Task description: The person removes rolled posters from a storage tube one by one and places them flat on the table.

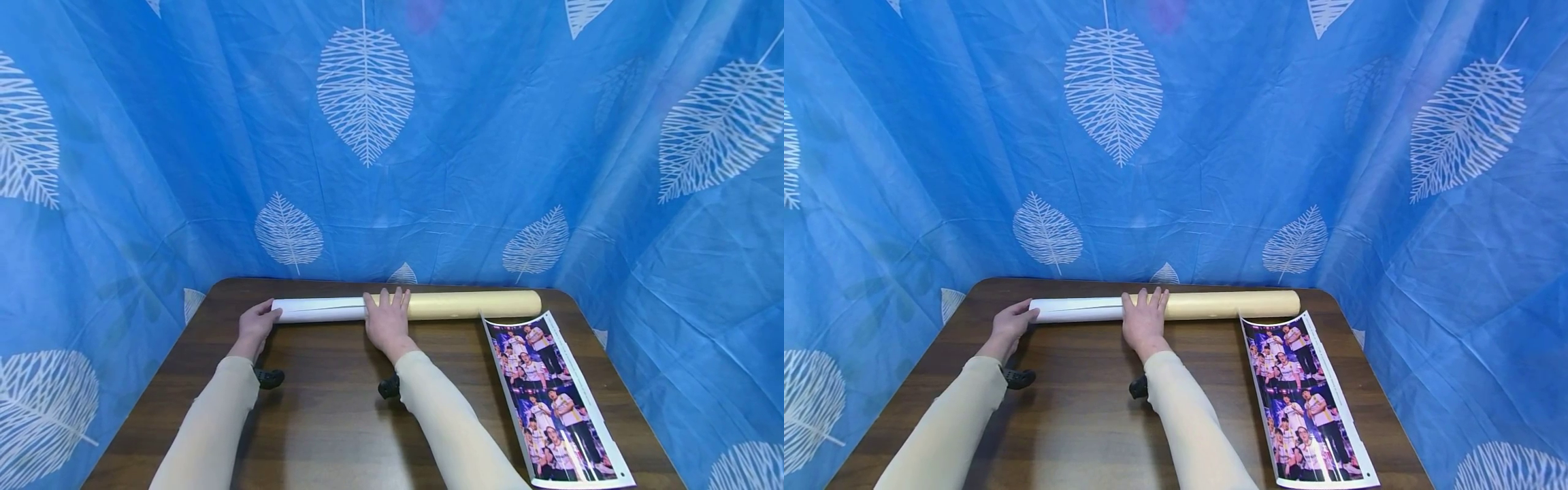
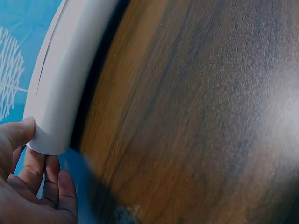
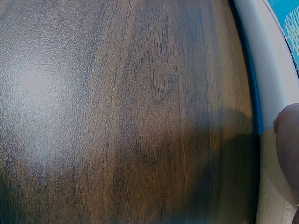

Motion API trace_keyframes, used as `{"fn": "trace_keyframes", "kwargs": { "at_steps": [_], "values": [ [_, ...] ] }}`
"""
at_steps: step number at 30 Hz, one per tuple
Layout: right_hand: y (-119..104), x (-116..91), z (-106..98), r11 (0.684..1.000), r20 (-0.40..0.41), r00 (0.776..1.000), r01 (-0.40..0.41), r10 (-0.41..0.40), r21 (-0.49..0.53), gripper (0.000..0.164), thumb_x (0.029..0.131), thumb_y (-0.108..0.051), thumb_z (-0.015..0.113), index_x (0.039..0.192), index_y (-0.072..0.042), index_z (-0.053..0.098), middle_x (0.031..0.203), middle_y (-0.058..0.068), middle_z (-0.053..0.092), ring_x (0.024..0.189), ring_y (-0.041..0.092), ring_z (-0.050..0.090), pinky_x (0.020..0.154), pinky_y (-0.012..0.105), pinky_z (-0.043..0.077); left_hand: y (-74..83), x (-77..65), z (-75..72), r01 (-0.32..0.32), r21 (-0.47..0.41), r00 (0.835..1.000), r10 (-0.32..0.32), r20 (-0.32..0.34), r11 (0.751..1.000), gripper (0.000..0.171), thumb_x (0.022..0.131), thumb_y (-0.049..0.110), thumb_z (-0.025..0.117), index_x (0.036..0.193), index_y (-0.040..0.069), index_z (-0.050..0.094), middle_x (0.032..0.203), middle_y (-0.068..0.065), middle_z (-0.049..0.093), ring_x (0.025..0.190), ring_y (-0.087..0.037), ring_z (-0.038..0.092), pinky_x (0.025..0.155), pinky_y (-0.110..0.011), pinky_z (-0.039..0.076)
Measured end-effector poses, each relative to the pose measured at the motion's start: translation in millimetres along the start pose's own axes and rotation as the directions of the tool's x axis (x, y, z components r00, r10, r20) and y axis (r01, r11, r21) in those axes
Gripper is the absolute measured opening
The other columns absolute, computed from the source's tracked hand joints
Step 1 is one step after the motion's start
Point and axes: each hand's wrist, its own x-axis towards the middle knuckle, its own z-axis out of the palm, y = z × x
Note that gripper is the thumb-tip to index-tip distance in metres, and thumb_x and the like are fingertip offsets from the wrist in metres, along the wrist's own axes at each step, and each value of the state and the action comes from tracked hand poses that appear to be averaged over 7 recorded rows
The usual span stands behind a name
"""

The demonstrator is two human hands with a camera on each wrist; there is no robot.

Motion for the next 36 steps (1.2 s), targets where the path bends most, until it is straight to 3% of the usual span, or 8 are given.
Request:
{"fn": "trace_keyframes", "kwargs": {
  "at_steps": [11,18,36],
  "values": [
    [-1,0,-2,1.0,0.007,1.0,-0.007,0.007,-0.014,0.05,0.106,-0.039,0.053,0.154,-0.032,0.044,0.152,0.018,0.045,0.145,0.052,0.028,0.12,0.067,0.01,-1.8,1.4,-5.6,0.006,0.011,1.0,-0.006,0.007,1.0,0.055,0.108,0.02,0.053,0.158,0.004,0.036,0.164,-0.022,0.028,0.151,-0.042,0.025,0.12,-0.053,0.027],
    [-1,1,-5,0.999,0.017,0.999,-0.039,0.039,0.013,0.052,0.104,-0.041,0.057,0.154,-0.034,0.045,0.156,0.014,0.044,0.148,0.049,0.025,0.114,0.077,0.004,-1.4,2.2,-6.0,0.002,0.005,1.0,-0.002,0.008,1.0,0.055,0.108,0.02,0.053,0.158,0.004,0.035,0.164,-0.022,0.029,0.151,-0.041,0.025,0.119,-0.053,0.027],
    [-2,0,-4,0.999,0.02,0.999,-0.042,0.042,-0.009,0.052,0.104,-0.042,0.055,0.155,-0.036,0.044,0.157,0.013,0.044,0.148,0.048,0.027,0.114,0.075,0.012,-2.7,1.1,-11.8,0.003,0.009,1.0,-0.003,-0.007,1.0,0.055,0.108,0.018,0.053,0.158,0.004,0.036,0.164,-0.023,0.028,0.151,-0.041,0.025,0.119,-0.054,0.028]
  ]
}}
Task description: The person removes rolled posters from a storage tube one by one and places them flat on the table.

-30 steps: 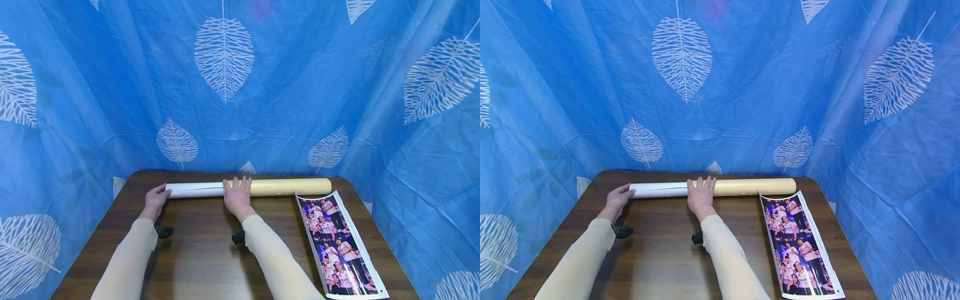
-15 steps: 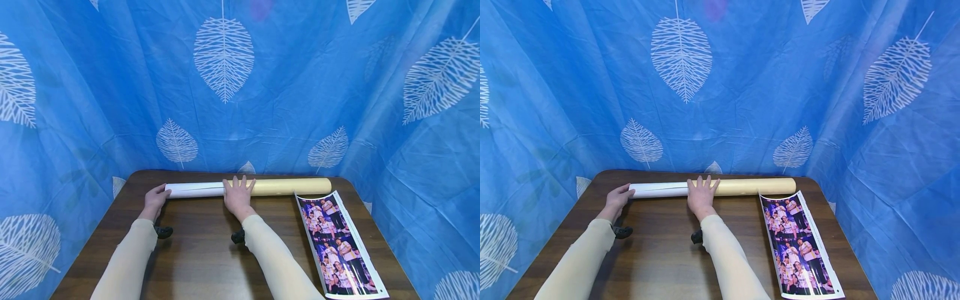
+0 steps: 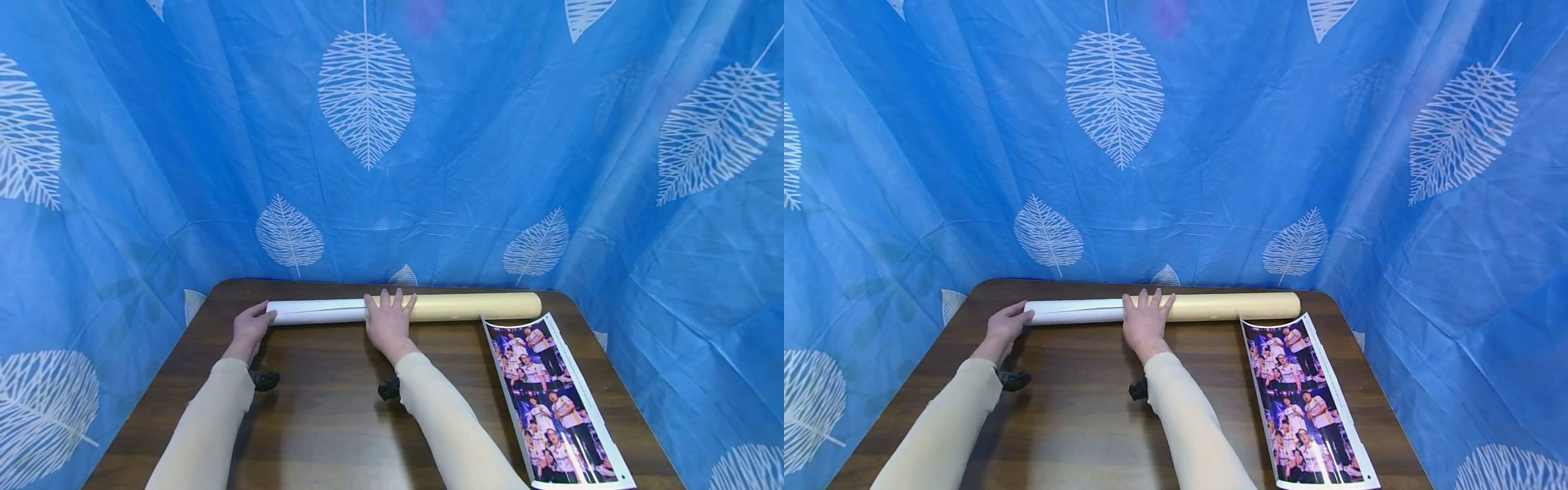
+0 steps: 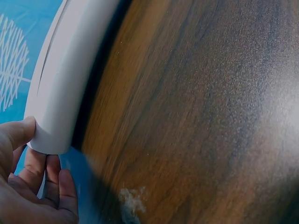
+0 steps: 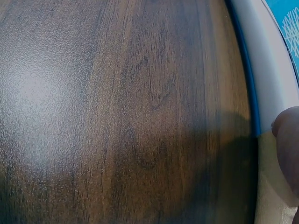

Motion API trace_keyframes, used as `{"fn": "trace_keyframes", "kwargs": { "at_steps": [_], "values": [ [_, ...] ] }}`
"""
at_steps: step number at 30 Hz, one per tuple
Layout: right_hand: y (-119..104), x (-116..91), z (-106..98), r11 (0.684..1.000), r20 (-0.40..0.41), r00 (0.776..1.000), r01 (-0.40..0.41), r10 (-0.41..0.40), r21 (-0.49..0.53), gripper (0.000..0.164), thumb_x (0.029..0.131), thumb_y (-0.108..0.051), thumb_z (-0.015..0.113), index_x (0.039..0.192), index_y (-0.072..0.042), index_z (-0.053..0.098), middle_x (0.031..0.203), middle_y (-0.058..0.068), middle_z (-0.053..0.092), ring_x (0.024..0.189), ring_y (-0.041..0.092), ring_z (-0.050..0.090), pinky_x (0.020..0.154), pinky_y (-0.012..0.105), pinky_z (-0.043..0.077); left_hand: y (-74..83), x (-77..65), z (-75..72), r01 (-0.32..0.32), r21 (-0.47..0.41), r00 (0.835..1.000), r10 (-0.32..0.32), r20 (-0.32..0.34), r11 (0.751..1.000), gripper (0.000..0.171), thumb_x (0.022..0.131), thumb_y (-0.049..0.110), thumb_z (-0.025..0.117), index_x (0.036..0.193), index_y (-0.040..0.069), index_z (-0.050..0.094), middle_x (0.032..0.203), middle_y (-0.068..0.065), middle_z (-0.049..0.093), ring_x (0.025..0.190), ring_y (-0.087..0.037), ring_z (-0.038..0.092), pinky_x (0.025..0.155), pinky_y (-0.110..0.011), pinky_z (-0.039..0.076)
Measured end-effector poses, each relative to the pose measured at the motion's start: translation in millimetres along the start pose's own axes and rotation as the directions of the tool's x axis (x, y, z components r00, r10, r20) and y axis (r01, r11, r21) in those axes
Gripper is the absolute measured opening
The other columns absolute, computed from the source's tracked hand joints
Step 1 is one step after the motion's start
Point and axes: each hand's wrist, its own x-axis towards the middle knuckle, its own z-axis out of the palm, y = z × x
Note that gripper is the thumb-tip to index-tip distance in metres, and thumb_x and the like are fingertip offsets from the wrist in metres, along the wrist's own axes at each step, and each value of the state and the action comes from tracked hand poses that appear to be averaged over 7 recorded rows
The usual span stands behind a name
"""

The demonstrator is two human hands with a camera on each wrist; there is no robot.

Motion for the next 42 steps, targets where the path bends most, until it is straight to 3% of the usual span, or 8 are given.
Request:
{"fn": "trace_keyframes", "kwargs": {
  "at_steps": [10,33,42],
  "values": [
    [1,1,4,0.999,-0.006,1.0,0.001,0.0,0.043,0.054,0.102,-0.039,0.059,0.154,-0.034,0.045,0.156,0.015,0.043,0.148,0.048,0.026,0.114,0.076,0.004,-1.3,0.9,-5.0,-0.04,0.008,0.999,0.04,0.003,0.999,0.054,0.107,0.015,0.053,0.156,-0.002,0.035,0.162,-0.026,0.03,0.15,-0.041,0.026,0.119,-0.052,0.029],
    [5,1,6,0.999,-0.004,0.999,0.035,-0.035,0.013,0.054,0.103,-0.044,0.058,0.154,-0.035,0.044,0.152,0.012,0.047,0.147,0.047,0.029,0.114,0.075,0.012,-3.1,-3.6,-3.2,-0.003,-0.005,1.0,0.003,-0.016,1.0,0.055,0.107,0.018,0.054,0.156,0.002,0.036,0.163,-0.024,0.029,0.151,-0.042,0.023,0.119,-0.053,0.027],
    [4,4,8,0.999,-0.013,0.999,0.033,-0.032,0.022,0.054,0.103,-0.043,0.059,0.154,-0.034,0.045,0.152,0.013,0.047,0.146,0.048,0.029,0.114,0.076,0.012,-2.8,-5.5,-11.9,0.004,-0.012,0.999,-0.004,-0.033,1.0,0.054,0.108,0.018,0.052,0.157,0.003,0.035,0.164,-0.023,0.028,0.151,-0.042,0.024,0.119,-0.055,0.027]
  ]
}}
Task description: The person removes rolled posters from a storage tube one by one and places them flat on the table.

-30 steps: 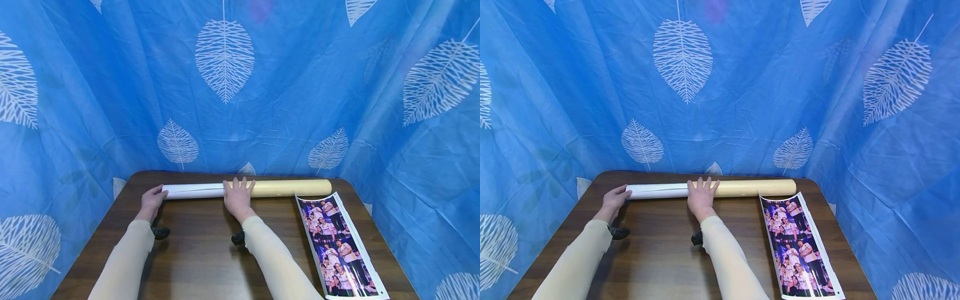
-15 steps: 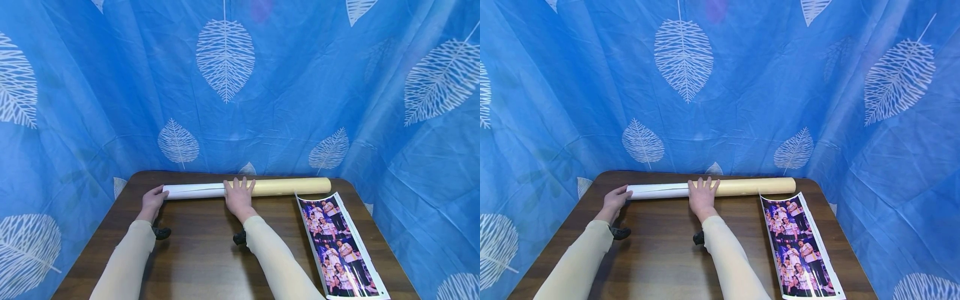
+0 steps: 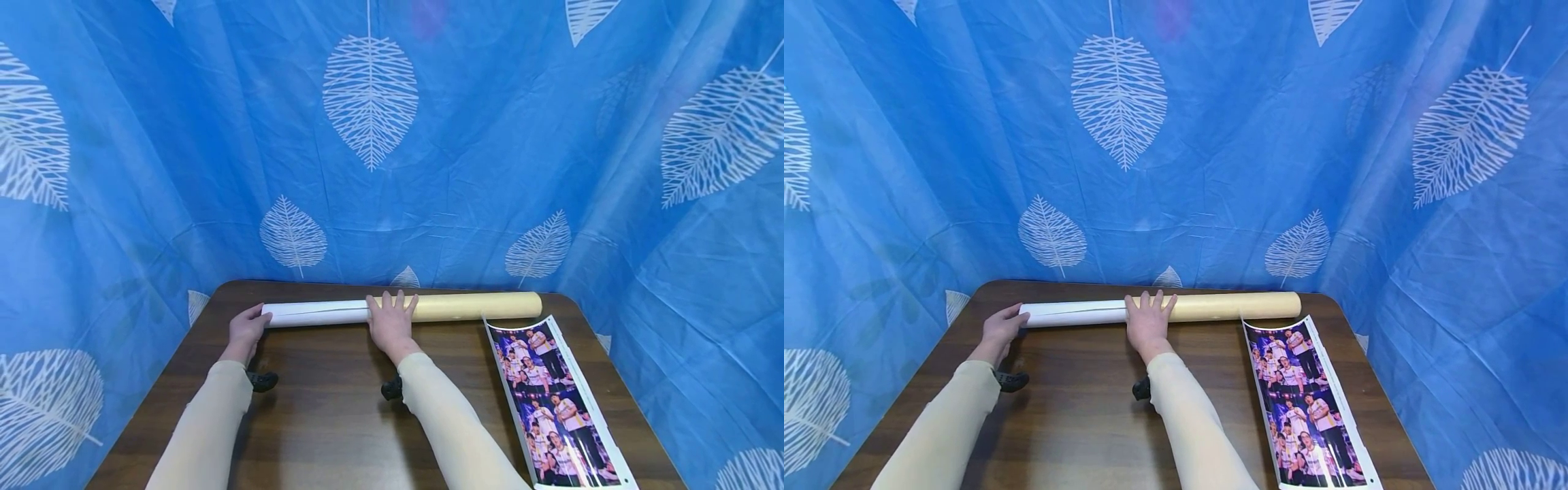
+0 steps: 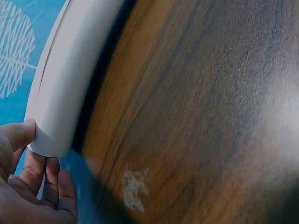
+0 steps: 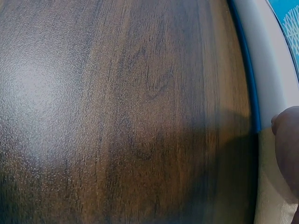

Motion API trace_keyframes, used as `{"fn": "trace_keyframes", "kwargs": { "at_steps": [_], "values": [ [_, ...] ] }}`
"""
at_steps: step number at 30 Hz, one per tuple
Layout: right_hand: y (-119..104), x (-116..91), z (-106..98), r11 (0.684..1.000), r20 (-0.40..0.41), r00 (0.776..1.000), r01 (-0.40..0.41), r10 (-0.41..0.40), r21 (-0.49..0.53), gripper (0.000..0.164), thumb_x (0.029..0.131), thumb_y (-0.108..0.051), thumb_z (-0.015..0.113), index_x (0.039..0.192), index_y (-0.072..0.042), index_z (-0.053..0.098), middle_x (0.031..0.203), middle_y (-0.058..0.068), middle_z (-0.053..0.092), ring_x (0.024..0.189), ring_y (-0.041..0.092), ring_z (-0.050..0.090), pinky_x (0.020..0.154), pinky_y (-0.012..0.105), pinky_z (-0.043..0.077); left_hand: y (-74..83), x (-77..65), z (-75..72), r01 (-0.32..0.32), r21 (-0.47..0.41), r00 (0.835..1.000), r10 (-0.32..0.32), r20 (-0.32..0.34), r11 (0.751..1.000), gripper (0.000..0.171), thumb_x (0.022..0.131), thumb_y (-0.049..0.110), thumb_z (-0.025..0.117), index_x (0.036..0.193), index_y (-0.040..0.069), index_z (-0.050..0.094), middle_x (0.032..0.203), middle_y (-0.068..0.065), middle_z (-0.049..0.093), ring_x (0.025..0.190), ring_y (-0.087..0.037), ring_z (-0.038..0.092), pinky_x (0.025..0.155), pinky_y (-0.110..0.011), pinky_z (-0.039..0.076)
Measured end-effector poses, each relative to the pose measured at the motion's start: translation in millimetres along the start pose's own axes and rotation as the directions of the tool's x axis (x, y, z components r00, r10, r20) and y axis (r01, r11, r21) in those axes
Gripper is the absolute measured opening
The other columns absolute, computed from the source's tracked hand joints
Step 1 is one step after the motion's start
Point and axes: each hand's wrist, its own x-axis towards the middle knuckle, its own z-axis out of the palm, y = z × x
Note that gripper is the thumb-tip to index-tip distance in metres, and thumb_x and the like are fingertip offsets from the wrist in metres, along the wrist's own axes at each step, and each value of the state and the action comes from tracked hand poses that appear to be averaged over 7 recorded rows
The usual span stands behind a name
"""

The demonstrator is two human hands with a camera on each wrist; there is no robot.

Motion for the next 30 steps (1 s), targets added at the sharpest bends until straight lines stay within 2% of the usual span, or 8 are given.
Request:
{"fn": "trace_keyframes", "kwargs": {
  "at_steps": [23,30],
  "values": [
    [4,15,3,1.0,0.016,1.0,0.002,-0.002,0.004,0.053,0.103,-0.043,0.058,0.154,-0.035,0.045,0.151,0.013,0.047,0.146,0.047,0.029,0.114,0.076,0.007,3.8,14.6,-17.7,0.038,0.013,0.999,-0.038,-0.036,0.999,0.055,0.109,0.02,0.049,0.158,0.002,0.032,0.163,-0.025,0.027,0.15,-0.044,0.024,0.118,-0.056,0.029],
    [5,21,5,1.0,0.016,1.0,0.004,-0.004,0.001,0.053,0.103,-0.044,0.058,0.154,-0.036,0.044,0.151,0.013,0.047,0.146,0.047,0.029,0.114,0.076,0.01,4.0,19.3,-21.5,0.063,0.017,0.996,-0.062,-0.056,0.998,0.055,0.109,0.02,0.049,0.158,0.003,0.032,0.164,-0.024,0.026,0.15,-0.044,0.024,0.118,-0.056,0.028]
  ]
}}
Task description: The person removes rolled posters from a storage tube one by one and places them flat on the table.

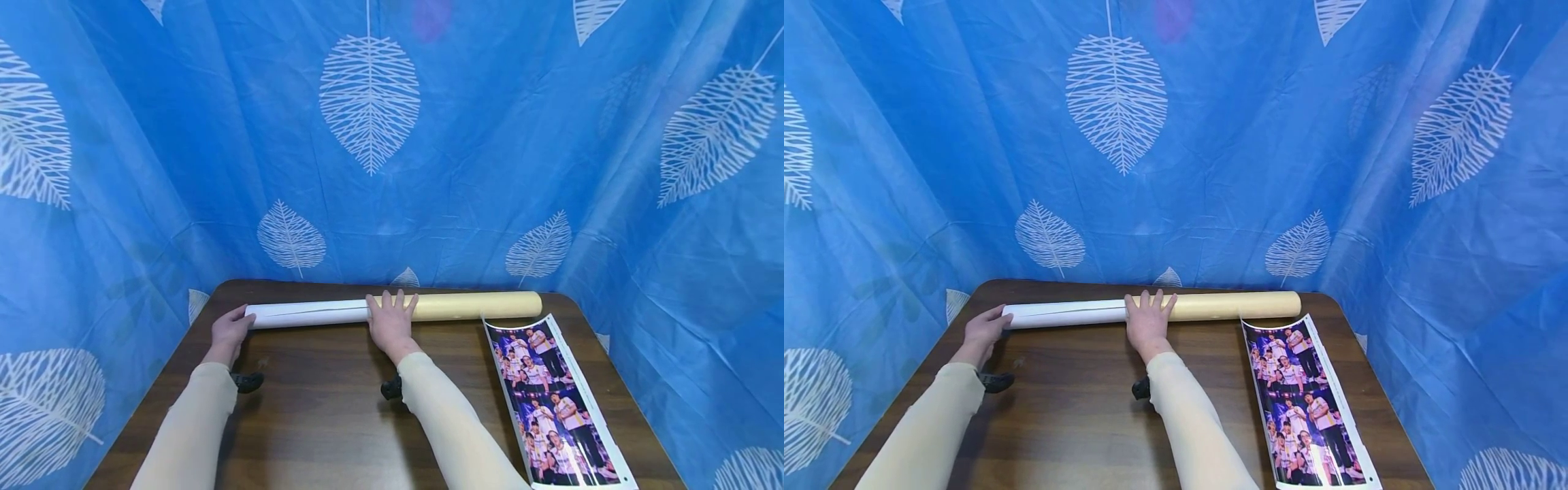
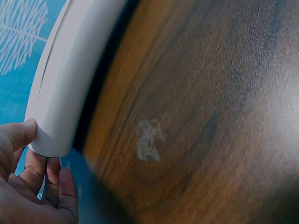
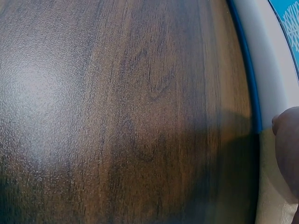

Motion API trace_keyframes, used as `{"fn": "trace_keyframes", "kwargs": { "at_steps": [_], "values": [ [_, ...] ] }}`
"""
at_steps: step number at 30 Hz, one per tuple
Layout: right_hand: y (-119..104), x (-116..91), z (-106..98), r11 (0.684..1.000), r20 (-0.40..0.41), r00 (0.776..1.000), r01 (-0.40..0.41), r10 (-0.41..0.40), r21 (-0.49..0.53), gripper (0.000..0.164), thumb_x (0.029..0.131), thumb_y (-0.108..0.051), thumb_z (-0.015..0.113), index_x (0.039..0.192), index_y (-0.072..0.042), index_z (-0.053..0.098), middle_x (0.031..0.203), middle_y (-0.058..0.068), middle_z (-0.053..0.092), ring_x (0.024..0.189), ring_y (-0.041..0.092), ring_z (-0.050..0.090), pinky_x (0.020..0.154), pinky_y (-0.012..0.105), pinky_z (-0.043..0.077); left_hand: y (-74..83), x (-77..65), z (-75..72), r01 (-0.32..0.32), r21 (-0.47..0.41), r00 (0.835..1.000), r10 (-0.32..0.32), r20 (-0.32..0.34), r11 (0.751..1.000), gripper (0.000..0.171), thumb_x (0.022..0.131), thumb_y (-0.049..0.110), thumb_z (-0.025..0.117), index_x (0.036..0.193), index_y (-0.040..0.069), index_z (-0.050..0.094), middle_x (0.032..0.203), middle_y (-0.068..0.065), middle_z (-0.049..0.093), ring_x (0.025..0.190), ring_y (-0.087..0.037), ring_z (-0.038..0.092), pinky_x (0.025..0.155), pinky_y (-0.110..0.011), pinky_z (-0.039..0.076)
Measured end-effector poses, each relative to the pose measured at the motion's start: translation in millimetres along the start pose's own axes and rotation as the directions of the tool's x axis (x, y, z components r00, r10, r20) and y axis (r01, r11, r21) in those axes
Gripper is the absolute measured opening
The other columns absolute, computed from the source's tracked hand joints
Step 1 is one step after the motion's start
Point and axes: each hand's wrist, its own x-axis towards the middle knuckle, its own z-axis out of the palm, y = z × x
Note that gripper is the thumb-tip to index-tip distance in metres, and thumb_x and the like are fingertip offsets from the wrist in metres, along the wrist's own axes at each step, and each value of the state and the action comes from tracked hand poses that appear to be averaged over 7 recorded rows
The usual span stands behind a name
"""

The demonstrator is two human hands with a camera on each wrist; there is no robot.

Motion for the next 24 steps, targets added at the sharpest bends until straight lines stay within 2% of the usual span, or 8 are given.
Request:
{"fn": "trace_keyframes", "kwargs": {
  "at_steps": [9,18,24],
  "values": [
    [0,-2,-2,1.0,-0.005,1.0,0.001,-0.001,0.015,0.053,0.103,-0.042,0.059,0.153,-0.034,0.046,0.152,0.014,0.047,0.146,0.048,0.029,0.114,0.076,0.009,-3.8,1.6,-7.8,0.015,-0.001,1.0,-0.015,-0.016,1.0,0.054,0.109,0.019,0.048,0.158,0.004,0.032,0.164,-0.022,0.027,0.151,-0.042,0.023,0.119,-0.055,0.027],
    [-2,-7,-11,1.0,-0.007,1.0,-0.001,0.001,0.001,0.052,0.103,-0.043,0.059,0.153,-0.034,0.046,0.151,0.013,0.047,0.146,0.048,0.03,0.114,0.075,0.013,-5.4,1.9,-16.2,0.032,0.004,0.999,-0.032,-0.012,0.999,0.055,0.109,0.021,0.048,0.159,0.006,0.031,0.165,-0.022,0.025,0.151,-0.042,0.022,0.119,-0.056,0.027],
    [-2,-7,-11,1.0,-0.013,1.0,-0.002,0.002,0.003,0.052,0.103,-0.043,0.059,0.152,-0.035,0.047,0.151,0.013,0.048,0.146,0.047,0.031,0.114,0.075,0.014,-7.6,2.3,-20.5,0.036,0.009,0.999,-0.036,-0.033,0.999,0.055,0.109,0.021,0.048,0.159,0.007,0.031,0.165,-0.02,0.026,0.151,-0.041,0.023,0.119,-0.056,0.027]
  ]
}}
